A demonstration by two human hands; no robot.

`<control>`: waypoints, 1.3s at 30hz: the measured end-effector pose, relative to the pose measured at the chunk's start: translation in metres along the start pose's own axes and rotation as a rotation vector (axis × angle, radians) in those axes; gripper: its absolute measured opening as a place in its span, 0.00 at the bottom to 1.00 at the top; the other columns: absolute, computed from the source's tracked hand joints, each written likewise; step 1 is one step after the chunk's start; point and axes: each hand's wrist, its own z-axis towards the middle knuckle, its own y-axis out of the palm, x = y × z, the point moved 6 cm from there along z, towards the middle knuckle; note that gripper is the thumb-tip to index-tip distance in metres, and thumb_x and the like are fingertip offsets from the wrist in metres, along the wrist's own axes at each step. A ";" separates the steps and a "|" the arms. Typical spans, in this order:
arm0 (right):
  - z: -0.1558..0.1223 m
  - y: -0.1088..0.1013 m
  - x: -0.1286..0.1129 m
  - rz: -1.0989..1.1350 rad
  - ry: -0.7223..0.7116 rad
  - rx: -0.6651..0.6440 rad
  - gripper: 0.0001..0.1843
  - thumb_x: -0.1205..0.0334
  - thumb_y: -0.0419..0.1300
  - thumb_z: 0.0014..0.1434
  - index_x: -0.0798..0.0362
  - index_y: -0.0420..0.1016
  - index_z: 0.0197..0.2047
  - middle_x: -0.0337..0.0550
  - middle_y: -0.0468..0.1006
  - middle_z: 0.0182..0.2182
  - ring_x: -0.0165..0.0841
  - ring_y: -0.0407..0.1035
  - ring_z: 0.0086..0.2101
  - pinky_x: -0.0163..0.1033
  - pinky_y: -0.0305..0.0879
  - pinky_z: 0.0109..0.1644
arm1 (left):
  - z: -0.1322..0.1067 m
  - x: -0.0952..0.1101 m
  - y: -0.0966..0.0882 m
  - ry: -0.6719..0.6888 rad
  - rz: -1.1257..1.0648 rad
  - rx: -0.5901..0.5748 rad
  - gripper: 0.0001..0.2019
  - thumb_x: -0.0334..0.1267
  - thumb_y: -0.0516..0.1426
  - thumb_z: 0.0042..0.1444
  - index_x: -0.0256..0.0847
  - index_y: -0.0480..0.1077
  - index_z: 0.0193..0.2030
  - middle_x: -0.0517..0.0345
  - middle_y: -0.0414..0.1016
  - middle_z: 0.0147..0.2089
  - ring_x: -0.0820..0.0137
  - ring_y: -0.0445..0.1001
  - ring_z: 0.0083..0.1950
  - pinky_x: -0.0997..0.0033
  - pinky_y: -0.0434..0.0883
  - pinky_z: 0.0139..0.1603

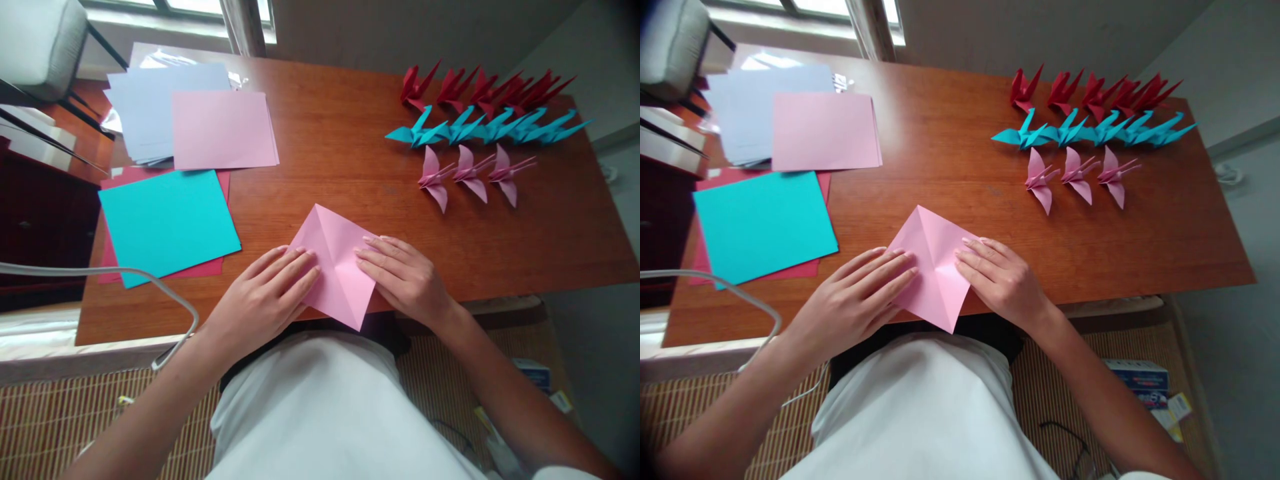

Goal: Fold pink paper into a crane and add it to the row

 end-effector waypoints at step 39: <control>0.014 -0.001 0.004 0.166 0.538 0.016 0.11 0.65 0.59 0.65 0.51 0.78 0.50 0.48 0.83 0.45 0.43 0.75 0.46 0.51 0.72 0.54 | 0.027 0.060 0.025 -0.308 0.000 -0.097 0.32 0.45 0.54 0.68 0.30 0.55 0.74 0.34 0.48 0.78 0.43 0.50 0.78 0.40 0.53 0.75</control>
